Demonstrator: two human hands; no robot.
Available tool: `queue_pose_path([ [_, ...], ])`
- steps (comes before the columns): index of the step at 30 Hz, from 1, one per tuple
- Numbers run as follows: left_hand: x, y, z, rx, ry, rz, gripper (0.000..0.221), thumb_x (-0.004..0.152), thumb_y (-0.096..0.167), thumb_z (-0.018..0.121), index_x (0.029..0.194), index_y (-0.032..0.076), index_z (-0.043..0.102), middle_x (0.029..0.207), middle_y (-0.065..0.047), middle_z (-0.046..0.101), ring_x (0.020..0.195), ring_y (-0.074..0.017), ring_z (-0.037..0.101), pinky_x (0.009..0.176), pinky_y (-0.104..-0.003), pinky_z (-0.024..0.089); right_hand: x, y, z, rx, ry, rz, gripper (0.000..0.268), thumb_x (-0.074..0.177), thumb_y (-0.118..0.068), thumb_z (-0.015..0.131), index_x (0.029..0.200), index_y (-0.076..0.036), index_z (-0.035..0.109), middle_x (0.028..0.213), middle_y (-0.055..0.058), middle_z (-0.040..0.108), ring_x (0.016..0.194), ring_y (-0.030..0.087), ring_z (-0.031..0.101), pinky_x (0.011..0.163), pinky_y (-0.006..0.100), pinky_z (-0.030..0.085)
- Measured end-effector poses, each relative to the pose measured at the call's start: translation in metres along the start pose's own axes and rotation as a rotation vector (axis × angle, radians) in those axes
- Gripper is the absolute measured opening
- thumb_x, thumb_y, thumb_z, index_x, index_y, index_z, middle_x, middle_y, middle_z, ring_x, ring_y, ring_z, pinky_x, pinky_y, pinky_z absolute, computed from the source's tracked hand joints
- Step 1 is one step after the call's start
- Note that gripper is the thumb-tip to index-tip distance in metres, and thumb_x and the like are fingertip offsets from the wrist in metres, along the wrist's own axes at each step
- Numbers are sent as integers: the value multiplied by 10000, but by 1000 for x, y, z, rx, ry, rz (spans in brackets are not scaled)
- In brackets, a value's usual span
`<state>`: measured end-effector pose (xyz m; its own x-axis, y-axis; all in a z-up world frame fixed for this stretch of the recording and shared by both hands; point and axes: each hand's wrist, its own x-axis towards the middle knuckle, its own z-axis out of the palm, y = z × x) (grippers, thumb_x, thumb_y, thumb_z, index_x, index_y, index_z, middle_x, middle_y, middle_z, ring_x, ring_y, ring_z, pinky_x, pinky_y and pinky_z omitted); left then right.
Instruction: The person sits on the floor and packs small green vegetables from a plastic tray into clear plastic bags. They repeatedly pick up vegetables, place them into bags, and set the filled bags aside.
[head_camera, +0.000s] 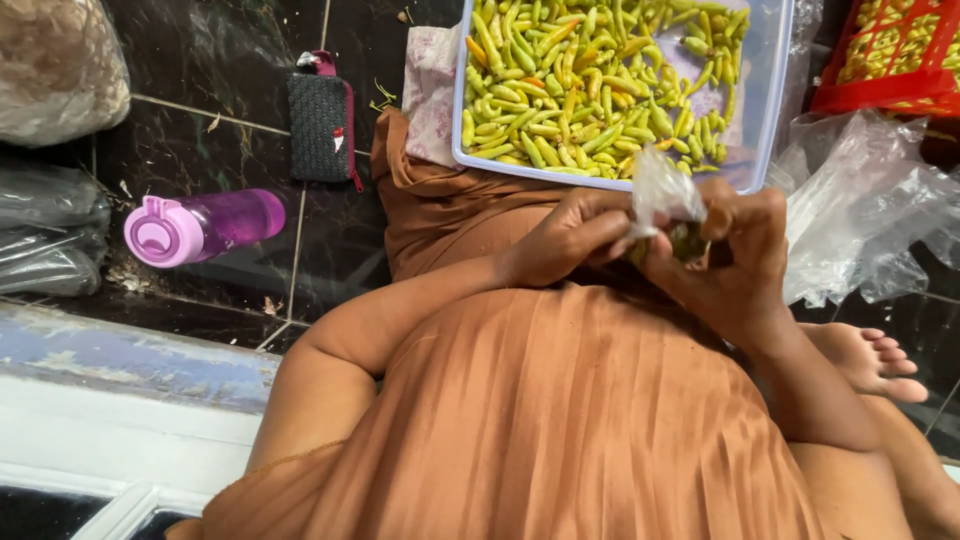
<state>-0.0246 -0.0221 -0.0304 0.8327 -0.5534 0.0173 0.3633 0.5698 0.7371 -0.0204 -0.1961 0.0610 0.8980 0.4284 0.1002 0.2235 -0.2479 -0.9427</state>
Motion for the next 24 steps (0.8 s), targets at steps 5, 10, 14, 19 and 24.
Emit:
queue_pose_path([
  [5, 4, 24, 7, -118, 66, -59, 318, 982, 210, 433, 681, 107, 455, 555, -11, 365, 487, -82, 281, 484, -234, 177, 3, 3, 13, -401, 240, -308, 519, 902, 211, 821, 997, -9, 360, 1072, 232, 596, 1085, 342, 589, 845, 373, 486],
  [10, 6, 30, 8, -115, 87, -69, 301, 961, 192, 443, 675, 105, 477, 569, -15, 414, 493, -79, 286, 486, -230, 183, 6, -6, 11, -478, 179, -373, 397, 972, 183, 743, 978, -32, 409, 900, 162, 712, 895, 302, 684, 1013, 491, 475],
  [14, 3, 32, 11, -129, 60, -65, 326, 977, 223, 464, 676, 104, 498, 539, 11, 336, 482, -62, 266, 474, -215, 164, 1, -12, 8, -598, 204, -444, 302, 1026, 124, 746, 1021, -4, 473, 926, 175, 767, 868, 323, 779, 1121, 452, 405],
  [19, 8, 28, 11, -170, 44, -52, 315, 985, 205, 449, 690, 107, 490, 573, 7, 401, 470, -67, 281, 451, -212, 185, -8, -14, 6, -635, 187, -442, 312, 1044, 85, 757, 1121, -16, 472, 1038, 157, 785, 1006, 349, 777, 1149, 469, 389],
  [24, 12, 22, 13, -101, 72, -56, 340, 989, 163, 423, 660, 98, 484, 498, -29, 349, 435, -87, 290, 447, -218, 200, -5, -24, 6, -677, 225, -380, 384, 1040, 71, 809, 1184, -28, 467, 1023, 126, 770, 1055, 347, 743, 1135, 482, 394],
])
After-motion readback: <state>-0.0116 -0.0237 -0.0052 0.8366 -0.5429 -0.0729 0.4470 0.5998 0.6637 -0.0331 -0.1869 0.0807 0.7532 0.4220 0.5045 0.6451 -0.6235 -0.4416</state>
